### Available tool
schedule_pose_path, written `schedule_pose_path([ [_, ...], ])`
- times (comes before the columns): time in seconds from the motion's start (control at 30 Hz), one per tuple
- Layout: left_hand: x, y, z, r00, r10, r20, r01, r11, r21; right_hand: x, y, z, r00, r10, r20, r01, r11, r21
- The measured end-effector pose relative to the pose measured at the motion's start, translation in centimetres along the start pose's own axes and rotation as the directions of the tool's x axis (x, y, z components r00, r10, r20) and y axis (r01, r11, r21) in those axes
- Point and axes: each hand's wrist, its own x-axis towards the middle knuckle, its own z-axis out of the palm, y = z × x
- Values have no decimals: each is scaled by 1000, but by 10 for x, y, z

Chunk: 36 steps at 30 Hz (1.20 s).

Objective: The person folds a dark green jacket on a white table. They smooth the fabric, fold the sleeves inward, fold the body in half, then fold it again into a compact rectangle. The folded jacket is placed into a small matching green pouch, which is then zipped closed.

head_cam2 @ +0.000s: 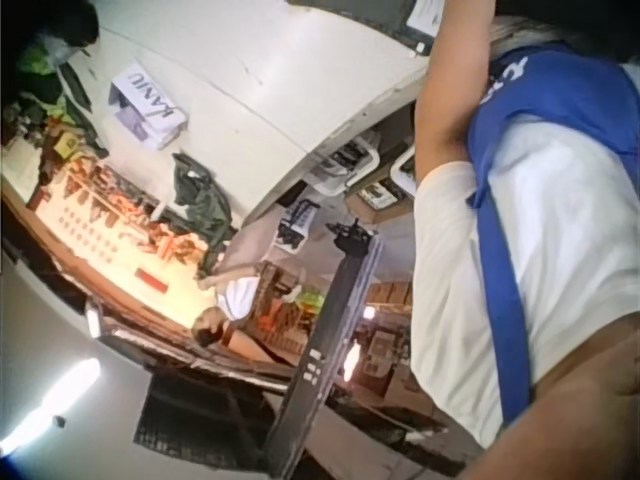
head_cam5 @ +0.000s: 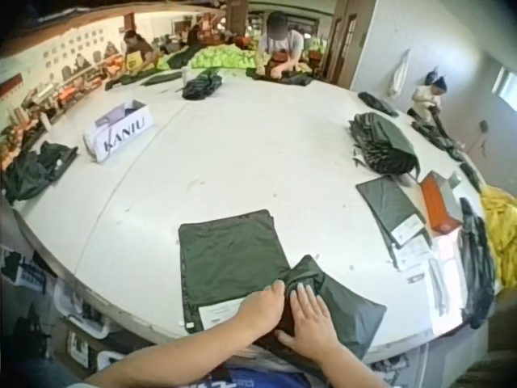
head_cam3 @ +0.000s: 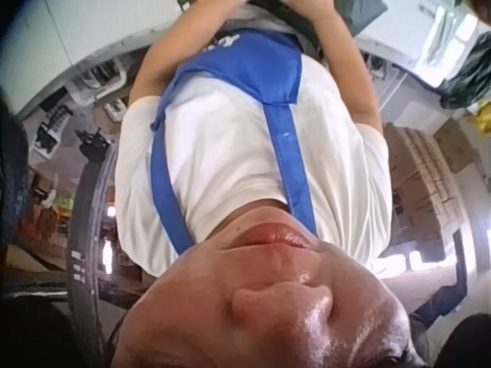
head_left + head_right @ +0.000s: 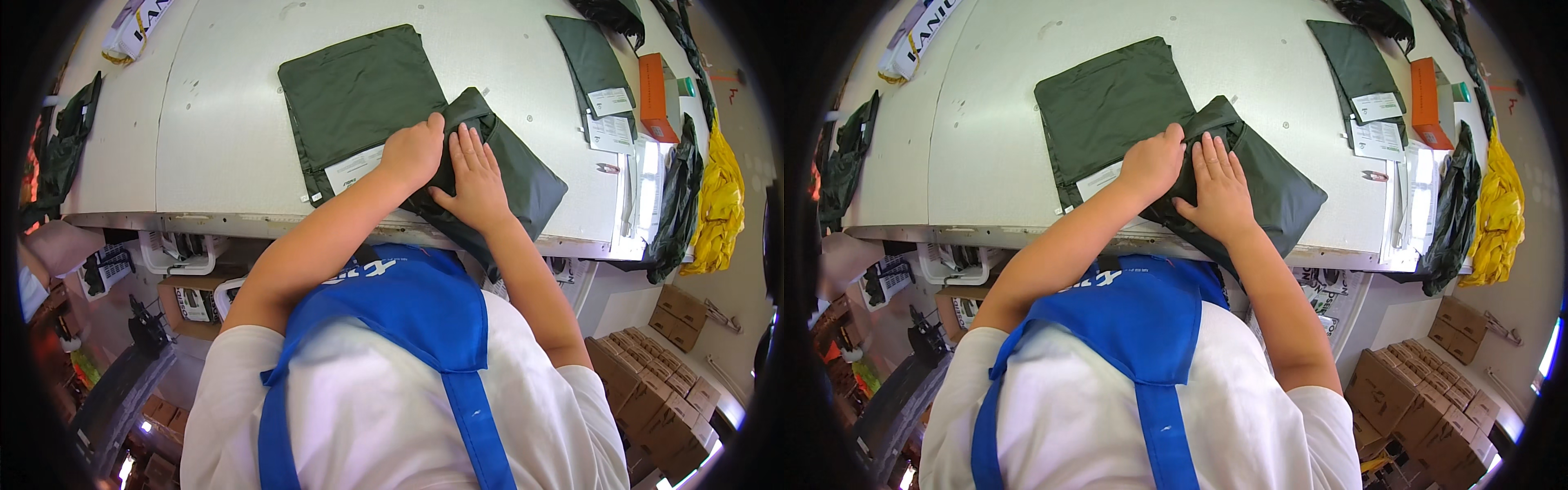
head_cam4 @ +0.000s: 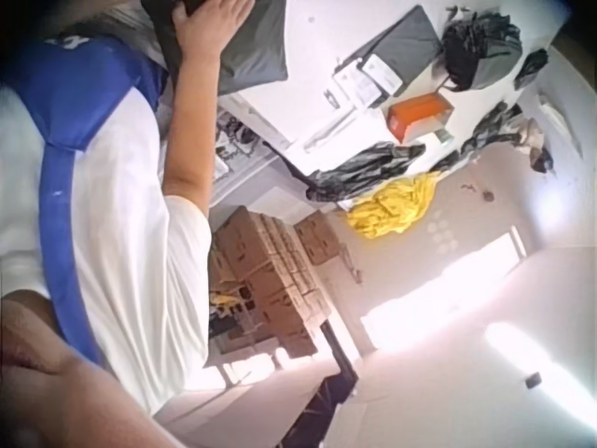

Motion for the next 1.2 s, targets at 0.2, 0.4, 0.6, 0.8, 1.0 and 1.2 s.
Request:
schedule_pose_path([
  [0.2,-1,2,14,974,226,32,-225,974,-28,10,8,19,997,-55,47,51,996,72],
  [0.4,-3,4,14,990,68,121,-67,998,-19,-22,31,-8,984,92,-155,-48,962,268],
  [0.6,7,36,10,971,186,154,-187,982,-3,-31,27,22,986,166,-27,-167,985,-39],
  [0.8,6,50,33,903,347,253,-390,909,147,-30,37,39,978,141,-154,-131,989,76],
  [1.0,16,39,43,895,301,329,-387,890,240,-48,39,32,820,362,-443,-34,804,594],
  [1.2,19,42,55,897,294,331,-391,877,280,-73,-16,35,926,-145,-348,226,952,205],
])
